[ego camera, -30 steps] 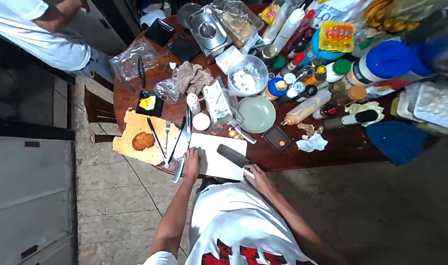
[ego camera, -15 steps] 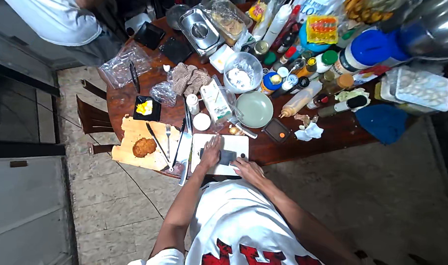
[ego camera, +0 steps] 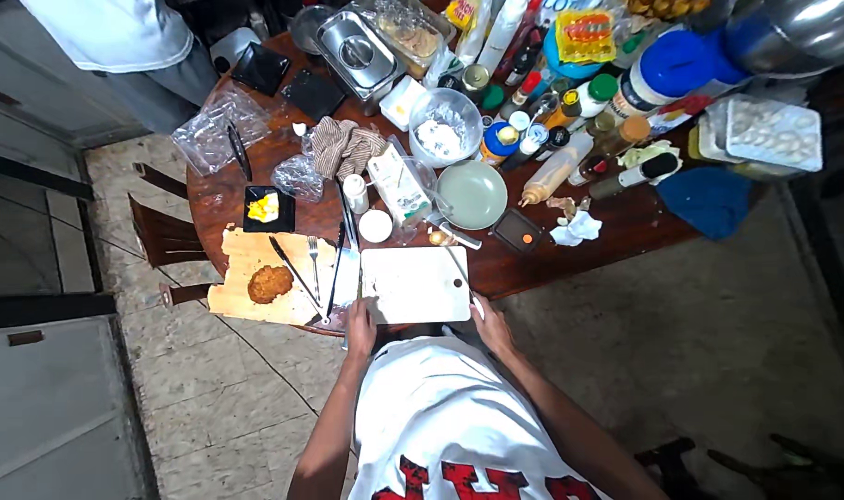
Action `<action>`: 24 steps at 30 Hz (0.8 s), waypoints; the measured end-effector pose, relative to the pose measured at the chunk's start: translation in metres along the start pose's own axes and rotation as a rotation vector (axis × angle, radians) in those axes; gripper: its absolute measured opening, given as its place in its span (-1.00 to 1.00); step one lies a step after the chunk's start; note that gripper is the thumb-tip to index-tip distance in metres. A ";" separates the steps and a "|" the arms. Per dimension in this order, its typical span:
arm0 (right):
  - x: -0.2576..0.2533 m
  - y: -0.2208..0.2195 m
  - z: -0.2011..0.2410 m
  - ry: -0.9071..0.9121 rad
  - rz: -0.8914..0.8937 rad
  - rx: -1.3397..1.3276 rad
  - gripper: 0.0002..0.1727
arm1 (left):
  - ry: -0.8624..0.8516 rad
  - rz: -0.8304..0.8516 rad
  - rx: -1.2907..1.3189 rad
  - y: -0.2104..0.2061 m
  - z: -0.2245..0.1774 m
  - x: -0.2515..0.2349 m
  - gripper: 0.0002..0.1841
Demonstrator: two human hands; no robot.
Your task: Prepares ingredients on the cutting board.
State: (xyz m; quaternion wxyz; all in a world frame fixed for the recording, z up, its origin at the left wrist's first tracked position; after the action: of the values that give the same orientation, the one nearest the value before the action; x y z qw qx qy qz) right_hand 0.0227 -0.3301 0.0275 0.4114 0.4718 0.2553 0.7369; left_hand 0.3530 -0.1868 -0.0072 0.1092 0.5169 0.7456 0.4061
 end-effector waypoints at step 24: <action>0.065 -0.070 0.052 0.640 0.561 0.282 -0.50 | 0.282 -0.404 0.383 0.033 0.051 0.105 -0.63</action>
State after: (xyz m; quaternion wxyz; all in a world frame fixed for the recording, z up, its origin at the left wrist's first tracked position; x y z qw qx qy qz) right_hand 0.0810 -0.2385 0.0274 0.0278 0.3225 0.3297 0.8869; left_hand 0.3588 -0.0672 0.0107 -0.0160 0.3082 0.9040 0.2961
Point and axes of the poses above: each hand's wrist, its own x-axis away from the middle knuckle, its own y-axis out of the back of the hand, z = x × y, the point moved 4 cm from there along -x, towards the middle knuckle, and after that the axes turned 1 degree about -x, right-handed, at the moved point
